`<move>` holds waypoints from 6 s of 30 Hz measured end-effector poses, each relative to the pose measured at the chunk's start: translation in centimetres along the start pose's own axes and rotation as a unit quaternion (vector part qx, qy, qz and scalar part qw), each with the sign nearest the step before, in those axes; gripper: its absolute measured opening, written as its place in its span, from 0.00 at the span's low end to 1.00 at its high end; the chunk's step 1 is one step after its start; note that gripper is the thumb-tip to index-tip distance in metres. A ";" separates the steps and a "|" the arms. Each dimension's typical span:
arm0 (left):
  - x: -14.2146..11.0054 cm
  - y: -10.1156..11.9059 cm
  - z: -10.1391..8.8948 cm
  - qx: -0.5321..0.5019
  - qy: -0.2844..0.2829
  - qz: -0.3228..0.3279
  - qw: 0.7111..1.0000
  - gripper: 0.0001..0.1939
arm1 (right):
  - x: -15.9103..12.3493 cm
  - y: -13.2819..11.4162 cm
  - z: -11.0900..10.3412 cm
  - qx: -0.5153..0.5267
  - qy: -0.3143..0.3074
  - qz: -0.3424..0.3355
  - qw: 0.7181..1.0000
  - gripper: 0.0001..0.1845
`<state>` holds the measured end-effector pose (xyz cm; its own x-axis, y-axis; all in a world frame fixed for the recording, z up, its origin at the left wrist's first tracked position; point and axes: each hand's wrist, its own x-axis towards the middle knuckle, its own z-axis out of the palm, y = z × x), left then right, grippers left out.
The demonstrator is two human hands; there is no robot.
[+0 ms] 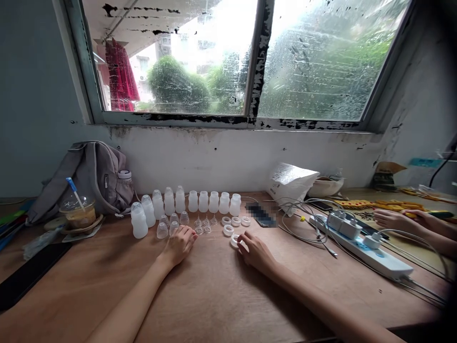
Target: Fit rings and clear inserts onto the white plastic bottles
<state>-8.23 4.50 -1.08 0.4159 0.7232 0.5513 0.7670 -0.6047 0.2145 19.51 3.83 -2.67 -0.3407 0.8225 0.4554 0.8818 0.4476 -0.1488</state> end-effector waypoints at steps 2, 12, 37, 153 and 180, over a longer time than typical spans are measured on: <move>0.0 -0.1 -0.1 0.000 -0.003 -0.003 1.000 0.14 | 0.4 1.0 0.3 -0.020 -0.003 0.038 0.999 0.09; -0.3 0.0 0.1 0.023 -0.010 -0.017 1.000 0.11 | 4.2 1.9 1.2 -0.031 0.032 0.108 0.993 0.06; 11.4 -7.7 -0.7 0.262 0.117 -0.098 0.953 0.18 | 5.1 -0.7 1.8 0.168 0.130 0.028 0.977 0.08; -0.3 2.5 -0.5 -0.051 0.059 -0.183 0.980 0.19 | 7.8 -11.4 0.2 0.279 0.079 0.055 0.956 0.19; -0.3 4.6 -2.0 -0.730 -0.125 -0.221 0.634 0.19 | 7.0 -5.4 -0.5 0.365 0.069 0.020 0.928 0.16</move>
<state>-5.79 0.83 1.29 0.5225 0.8497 0.0709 -0.3593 0.1440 0.9220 12.50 6.98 1.75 -0.2235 0.8129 0.5378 0.4188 0.5783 -0.7001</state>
